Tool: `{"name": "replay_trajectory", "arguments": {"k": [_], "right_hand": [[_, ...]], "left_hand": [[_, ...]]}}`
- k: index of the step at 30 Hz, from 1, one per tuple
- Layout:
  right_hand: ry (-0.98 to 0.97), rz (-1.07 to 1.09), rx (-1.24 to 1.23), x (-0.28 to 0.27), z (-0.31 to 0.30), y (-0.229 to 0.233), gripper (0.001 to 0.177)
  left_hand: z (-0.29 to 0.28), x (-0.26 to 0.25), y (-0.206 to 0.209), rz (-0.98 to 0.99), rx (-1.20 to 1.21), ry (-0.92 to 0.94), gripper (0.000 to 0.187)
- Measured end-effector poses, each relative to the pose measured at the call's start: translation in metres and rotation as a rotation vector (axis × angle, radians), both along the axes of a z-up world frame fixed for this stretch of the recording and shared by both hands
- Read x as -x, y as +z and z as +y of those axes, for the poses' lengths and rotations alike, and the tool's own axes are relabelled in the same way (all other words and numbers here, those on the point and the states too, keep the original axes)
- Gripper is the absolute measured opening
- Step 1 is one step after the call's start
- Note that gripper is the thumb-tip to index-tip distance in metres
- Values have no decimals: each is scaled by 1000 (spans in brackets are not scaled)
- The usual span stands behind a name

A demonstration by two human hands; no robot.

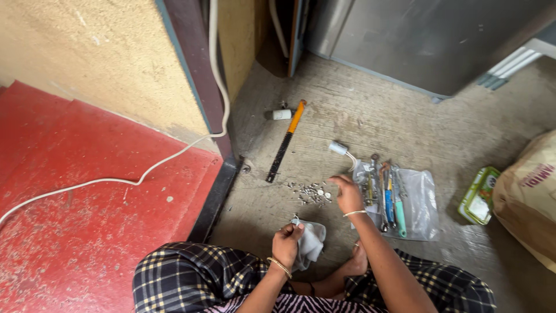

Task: The person sits on the floor and assembles small metal lock components by hand. They pick up individual parts from a pile on the floor and fit them together, occasionally using a white cloth to handle the pieces.

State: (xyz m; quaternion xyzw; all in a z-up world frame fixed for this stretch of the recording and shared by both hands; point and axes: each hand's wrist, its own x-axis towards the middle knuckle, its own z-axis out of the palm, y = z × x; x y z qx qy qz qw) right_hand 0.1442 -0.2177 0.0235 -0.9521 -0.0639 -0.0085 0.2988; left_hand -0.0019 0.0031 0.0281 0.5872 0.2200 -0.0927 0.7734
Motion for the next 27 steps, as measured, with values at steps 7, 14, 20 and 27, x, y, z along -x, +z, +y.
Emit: {"name": "replay_trajectory", "arguments": {"k": [7, 14, 20, 27], "right_hand": [[-152, -169, 9, 20, -9, -43, 41], [-40, -239, -108, 27, 18, -40, 26], [146, -323, 68, 24, 36, -33, 12], [117, -28, 320, -12, 42, -37, 6]], "left_hand": [[4, 8, 2, 21, 41, -66, 27], [10, 26, 8, 3, -161, -150, 17], [11, 19, -4, 42, -149, -93, 35], [12, 12, 2, 34, 52, -99, 21]]}}
